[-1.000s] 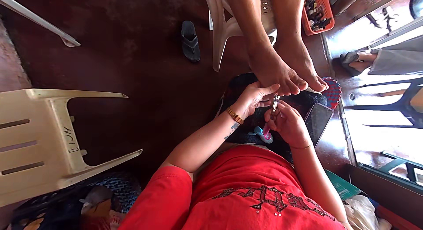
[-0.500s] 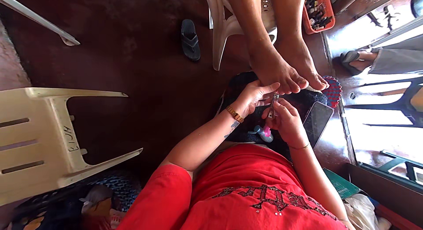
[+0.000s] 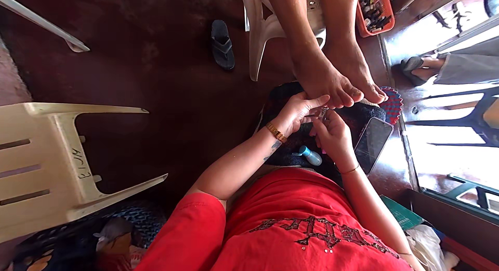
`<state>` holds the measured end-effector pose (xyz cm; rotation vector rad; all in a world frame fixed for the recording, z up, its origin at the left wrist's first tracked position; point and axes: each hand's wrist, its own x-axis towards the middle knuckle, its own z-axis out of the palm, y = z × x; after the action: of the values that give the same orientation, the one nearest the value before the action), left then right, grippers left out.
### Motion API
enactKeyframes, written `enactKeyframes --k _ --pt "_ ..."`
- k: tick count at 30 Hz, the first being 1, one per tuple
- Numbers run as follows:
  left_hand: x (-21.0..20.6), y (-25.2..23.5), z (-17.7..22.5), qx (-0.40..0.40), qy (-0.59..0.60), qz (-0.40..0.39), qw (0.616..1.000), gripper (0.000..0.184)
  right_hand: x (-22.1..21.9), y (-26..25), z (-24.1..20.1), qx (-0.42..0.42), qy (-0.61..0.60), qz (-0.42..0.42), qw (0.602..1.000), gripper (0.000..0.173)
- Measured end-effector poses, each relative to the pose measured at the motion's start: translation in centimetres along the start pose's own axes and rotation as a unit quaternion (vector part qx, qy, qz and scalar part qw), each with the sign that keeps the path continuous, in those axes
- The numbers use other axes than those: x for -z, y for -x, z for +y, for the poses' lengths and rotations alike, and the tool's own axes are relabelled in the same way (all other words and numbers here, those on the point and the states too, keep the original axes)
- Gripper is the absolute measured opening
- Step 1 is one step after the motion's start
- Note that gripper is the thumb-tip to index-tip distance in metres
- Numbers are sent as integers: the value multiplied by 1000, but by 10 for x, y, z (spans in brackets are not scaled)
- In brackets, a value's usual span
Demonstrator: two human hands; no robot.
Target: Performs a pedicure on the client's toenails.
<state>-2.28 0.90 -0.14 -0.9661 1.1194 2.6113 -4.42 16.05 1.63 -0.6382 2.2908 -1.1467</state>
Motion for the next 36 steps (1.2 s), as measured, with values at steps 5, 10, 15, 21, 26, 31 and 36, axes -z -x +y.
enactKeyframes --k 5,10,15,21,26,31,36 --pt "0 0 0 4 2 2 1000 41 3 -1 -1 5 51 -2 999 21" --pt "0 0 0 10 -3 6 1000 43 7 -2 0 20 63 -2 998 20" --pt "0 -1 0 7 -1 0 1000 41 8 -2 3 25 55 -9 998 20" --pt "1 -1 -1 9 -6 5 1000 45 9 -1 6 43 69 -5 997 20" --pt "1 0 -1 4 -5 6 1000 43 16 0 3 83 175 16 981 22" --pt "1 2 -1 -3 -1 -3 1000 34 20 5 -12 22 246 -79 966 29" --pt "3 1 -3 -13 6 -19 1000 33 23 17 -25 -9 276 -40 960 25"
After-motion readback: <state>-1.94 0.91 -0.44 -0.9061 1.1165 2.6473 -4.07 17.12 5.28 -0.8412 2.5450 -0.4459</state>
